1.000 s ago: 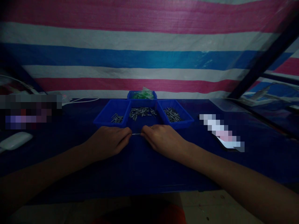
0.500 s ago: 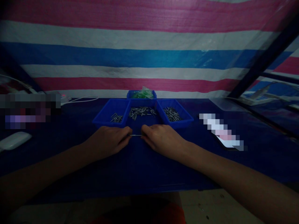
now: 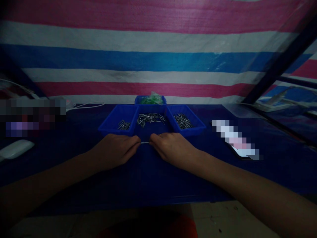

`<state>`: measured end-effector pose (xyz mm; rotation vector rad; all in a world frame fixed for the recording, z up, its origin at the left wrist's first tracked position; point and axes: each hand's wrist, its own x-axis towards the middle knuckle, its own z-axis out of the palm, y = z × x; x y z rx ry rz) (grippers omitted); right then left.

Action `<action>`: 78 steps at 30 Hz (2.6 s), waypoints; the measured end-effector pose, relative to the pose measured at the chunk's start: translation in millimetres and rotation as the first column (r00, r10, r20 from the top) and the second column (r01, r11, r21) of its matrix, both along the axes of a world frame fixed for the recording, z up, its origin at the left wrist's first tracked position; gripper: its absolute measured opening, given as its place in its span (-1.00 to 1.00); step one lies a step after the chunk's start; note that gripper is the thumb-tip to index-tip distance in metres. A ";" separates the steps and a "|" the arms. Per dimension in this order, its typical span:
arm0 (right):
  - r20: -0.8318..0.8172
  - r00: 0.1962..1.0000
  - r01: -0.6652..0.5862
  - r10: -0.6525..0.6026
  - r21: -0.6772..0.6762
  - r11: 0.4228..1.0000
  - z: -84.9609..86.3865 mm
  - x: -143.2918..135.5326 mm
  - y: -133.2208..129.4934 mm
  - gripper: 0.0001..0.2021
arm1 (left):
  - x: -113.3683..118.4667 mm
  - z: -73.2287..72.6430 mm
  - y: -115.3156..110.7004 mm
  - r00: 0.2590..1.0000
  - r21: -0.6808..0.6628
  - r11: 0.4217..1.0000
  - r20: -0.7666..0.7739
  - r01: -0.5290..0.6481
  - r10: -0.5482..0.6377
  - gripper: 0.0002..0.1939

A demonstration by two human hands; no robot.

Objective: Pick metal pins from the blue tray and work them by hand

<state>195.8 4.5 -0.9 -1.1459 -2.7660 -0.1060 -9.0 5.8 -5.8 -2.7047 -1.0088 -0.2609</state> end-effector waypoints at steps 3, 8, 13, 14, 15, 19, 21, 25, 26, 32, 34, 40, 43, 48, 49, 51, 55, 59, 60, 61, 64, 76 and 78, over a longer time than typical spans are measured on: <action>-0.001 1.000 -0.003 0.003 -0.002 1.000 -0.4 -0.4 -0.4 -0.81 | -0.4 -0.9 0.3 1.000 0.011 1.000 0.003 -0.001 0.001 -0.81; 0.004 1.000 -0.004 0.004 -0.003 1.000 0.1 -0.5 -0.9 -0.80 | -0.4 -1.5 0.6 1.000 0.027 1.000 -0.015 -0.008 0.009 -0.81; 0.011 1.000 0.002 -0.002 -0.021 1.000 1.7 -0.6 -1.6 -0.83 | -0.3 -1.7 0.4 0.999 0.012 1.000 -0.030 -0.022 0.022 -0.81; 0.008 1.000 -0.002 0.002 -0.024 1.000 1.9 -0.6 -1.6 -0.84 | -0.5 -1.6 0.4 0.999 0.006 1.000 -0.034 -0.026 0.026 -0.82; 0.005 1.000 -0.006 0.006 -0.027 1.000 2.0 -0.6 -1.6 -0.85 | -0.6 -1.5 0.4 0.999 0.000 1.000 -0.038 -0.031 0.031 -0.83; -0.001 1.000 -0.010 0.010 -0.029 1.000 2.2 -0.1 -1.3 -0.90 | -1.3 -0.8 0.8 0.999 -0.013 1.000 -0.041 -0.018 0.017 -0.89; -0.006 1.000 -0.012 0.012 -0.023 1.000 2.2 0.2 -1.4 -0.92 | -1.6 -1.1 1.2 0.999 -0.009 1.000 -0.037 0.007 -0.007 -0.92; -0.013 1.000 -0.012 0.012 -0.014 1.000 1.9 0.5 -1.5 -0.93 | -2.2 -3.6 2.2 0.998 0.013 0.998 -0.027 0.054 -0.054 -0.94; -0.011 1.000 -0.008 0.008 -0.012 1.000 1.7 0.4 -1.4 -0.93 | -2.4 -4.3 2.5 0.998 0.016 0.998 -0.025 0.062 -0.062 -0.95; -0.014 1.000 -0.004 0.003 -0.036 0.999 0.7 -0.2 -1.4 -0.90 | -2.5 -3.5 2.0 0.997 0.002 0.998 -0.027 0.066 -0.066 -0.93; -0.009 1.000 -0.001 0.001 -0.032 0.999 0.6 -0.4 -1.9 -0.87 | -1.7 -2.1 1.3 0.998 0.000 0.998 -0.020 0.061 -0.061 -0.88; -0.006 1.000 0.004 -0.005 -0.010 1.000 0.6 -0.9 -2.8 -0.83 | -0.7 -2.1 0.8 0.999 0.014 0.999 -0.018 0.038 -0.037 -0.80; -0.013 1.000 -0.003 0.003 -0.010 1.000 0.9 -0.5 -2.3 -0.85 | -1.4 -3.5 1.8 0.999 0.015 0.999 -0.020 0.034 -0.033 -0.83; -0.012 1.000 -0.007 0.007 -0.015 1.000 1.6 0.2 -1.9 -0.91 | -2.0 -3.7 2.8 0.999 0.030 0.999 -0.033 0.036 -0.035 -0.93; -0.012 1.000 -0.006 0.006 -0.016 1.000 1.8 0.1 -2.1 -0.92 | -2.1 -3.5 2.8 0.999 0.032 0.999 -0.037 0.037 -0.036 -0.95; -0.017 1.000 -0.006 0.006 -0.020 1.000 2.3 -0.2 -2.4 -0.93 | -2.4 -3.1 2.7 0.998 0.031 0.999 -0.040 0.043 -0.041 -0.96; -0.018 1.000 -0.005 0.005 -0.023 1.000 2.1 -0.7 -3.1 -0.92 | -2.8 -2.8 2.7 0.999 0.031 0.999 -0.033 0.043 -0.042 -0.95; -0.016 1.000 -0.004 0.004 -0.008 1.000 0.7 -0.5 -3.2 -0.87 | -1.4 -1.4 2.0 0.999 0.015 0.999 -0.023 0.040 -0.040 -0.87; -0.014 1.000 -0.005 0.005 -0.006 1.000 0.5 -0.5 -3.2 -0.85 | -0.8 -0.9 1.6 0.999 0.013 0.999 -0.020 0.038 -0.038 -0.84; -0.010 1.000 -0.005 0.005 -0.005 1.000 0.4 -0.6 -3.2 -0.83 | -0.3 -0.5 1.2 0.999 0.011 0.999 -0.018 0.037 -0.037 -0.81; 0.004 1.000 -0.007 0.007 -0.016 1.000 0.8 -1.1 -3.3 -0.82 | 0.5 -0.4 0.5 0.999 0.011 1.000 -0.023 0.027 -0.027 -0.79; -0.011 1.000 -0.023 0.022 -0.041 0.999 1.8 -1.3 -2.7 -0.88 | -1.4 0.0 0.8 0.999 0.005 1.000 -0.048 0.023 -0.022 -0.89; -0.010 1.000 -0.019 0.018 -0.044 0.999 2.7 -1.6 -3.2 -0.90 | -1.7 0.3 1.1 0.998 0.005 0.999 -0.051 0.037 -0.037 -0.93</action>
